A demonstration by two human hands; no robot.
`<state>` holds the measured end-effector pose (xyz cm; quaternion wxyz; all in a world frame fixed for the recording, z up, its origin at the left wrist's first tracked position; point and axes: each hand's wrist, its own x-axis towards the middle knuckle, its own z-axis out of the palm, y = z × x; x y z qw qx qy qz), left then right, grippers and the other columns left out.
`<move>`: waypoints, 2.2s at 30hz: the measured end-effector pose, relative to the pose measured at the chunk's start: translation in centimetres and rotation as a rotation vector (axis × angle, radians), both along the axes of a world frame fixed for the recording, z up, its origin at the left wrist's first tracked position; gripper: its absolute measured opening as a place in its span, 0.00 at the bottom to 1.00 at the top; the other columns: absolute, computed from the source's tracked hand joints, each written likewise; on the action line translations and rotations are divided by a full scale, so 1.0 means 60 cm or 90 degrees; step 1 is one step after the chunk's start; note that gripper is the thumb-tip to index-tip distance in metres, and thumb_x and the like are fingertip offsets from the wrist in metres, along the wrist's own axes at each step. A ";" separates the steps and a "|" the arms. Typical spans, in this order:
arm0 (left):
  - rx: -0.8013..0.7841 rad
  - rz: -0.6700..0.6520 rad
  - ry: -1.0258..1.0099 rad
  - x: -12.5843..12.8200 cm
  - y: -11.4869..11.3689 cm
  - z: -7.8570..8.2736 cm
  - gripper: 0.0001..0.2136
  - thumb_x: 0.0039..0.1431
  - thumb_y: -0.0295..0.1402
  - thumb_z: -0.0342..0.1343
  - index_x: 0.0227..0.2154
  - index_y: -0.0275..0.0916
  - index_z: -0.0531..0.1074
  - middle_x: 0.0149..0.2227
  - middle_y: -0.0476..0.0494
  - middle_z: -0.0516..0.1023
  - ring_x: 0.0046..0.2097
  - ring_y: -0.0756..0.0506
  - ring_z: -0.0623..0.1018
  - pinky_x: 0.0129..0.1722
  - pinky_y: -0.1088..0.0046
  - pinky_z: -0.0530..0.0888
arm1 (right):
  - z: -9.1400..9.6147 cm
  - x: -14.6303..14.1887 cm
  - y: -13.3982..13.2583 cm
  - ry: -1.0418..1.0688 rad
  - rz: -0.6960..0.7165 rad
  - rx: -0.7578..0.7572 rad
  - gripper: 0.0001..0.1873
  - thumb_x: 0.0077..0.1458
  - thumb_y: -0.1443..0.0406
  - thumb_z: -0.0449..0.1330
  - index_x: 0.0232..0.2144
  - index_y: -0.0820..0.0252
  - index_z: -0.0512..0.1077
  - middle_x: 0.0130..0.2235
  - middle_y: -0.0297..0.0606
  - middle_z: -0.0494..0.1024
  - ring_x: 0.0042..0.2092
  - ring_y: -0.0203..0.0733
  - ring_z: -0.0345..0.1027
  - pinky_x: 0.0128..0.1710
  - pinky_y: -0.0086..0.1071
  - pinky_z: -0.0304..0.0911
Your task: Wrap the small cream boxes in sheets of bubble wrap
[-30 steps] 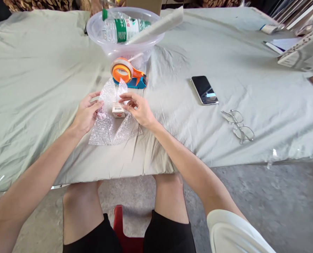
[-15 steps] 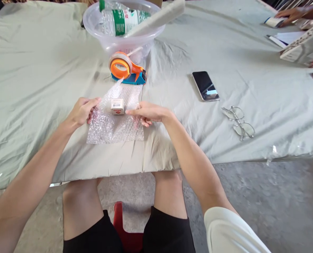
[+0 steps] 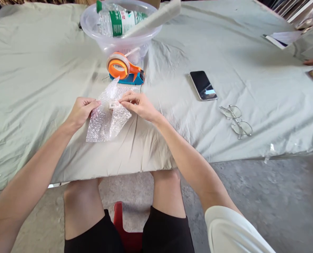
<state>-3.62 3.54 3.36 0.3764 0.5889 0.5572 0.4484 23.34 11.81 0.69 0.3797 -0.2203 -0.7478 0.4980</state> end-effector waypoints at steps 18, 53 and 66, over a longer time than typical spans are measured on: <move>0.115 0.065 -0.006 0.035 -0.008 -0.018 0.30 0.66 0.50 0.68 0.19 0.42 0.58 0.22 0.53 0.53 0.27 0.50 0.52 0.26 0.69 0.51 | -0.033 -0.028 -0.017 -0.072 -0.044 0.371 0.24 0.81 0.41 0.57 0.56 0.45 0.85 0.66 0.44 0.79 0.66 0.54 0.75 0.71 0.57 0.66; 0.242 0.082 0.114 0.065 -0.018 -0.033 0.17 0.72 0.38 0.68 0.26 0.43 0.73 0.36 0.44 0.77 0.37 0.45 0.74 0.37 0.66 0.73 | -0.033 -0.048 -0.036 -0.046 -0.052 0.410 0.19 0.85 0.50 0.53 0.47 0.50 0.79 0.57 0.46 0.79 0.59 0.53 0.75 0.63 0.56 0.73; 0.390 0.033 0.161 0.032 -0.011 -0.041 0.24 0.81 0.56 0.60 0.33 0.47 0.87 0.37 0.45 0.90 0.40 0.41 0.87 0.44 0.60 0.82 | -0.038 -0.046 -0.036 -0.051 -0.067 0.471 0.12 0.86 0.59 0.52 0.49 0.52 0.74 0.49 0.41 0.83 0.53 0.50 0.76 0.59 0.50 0.72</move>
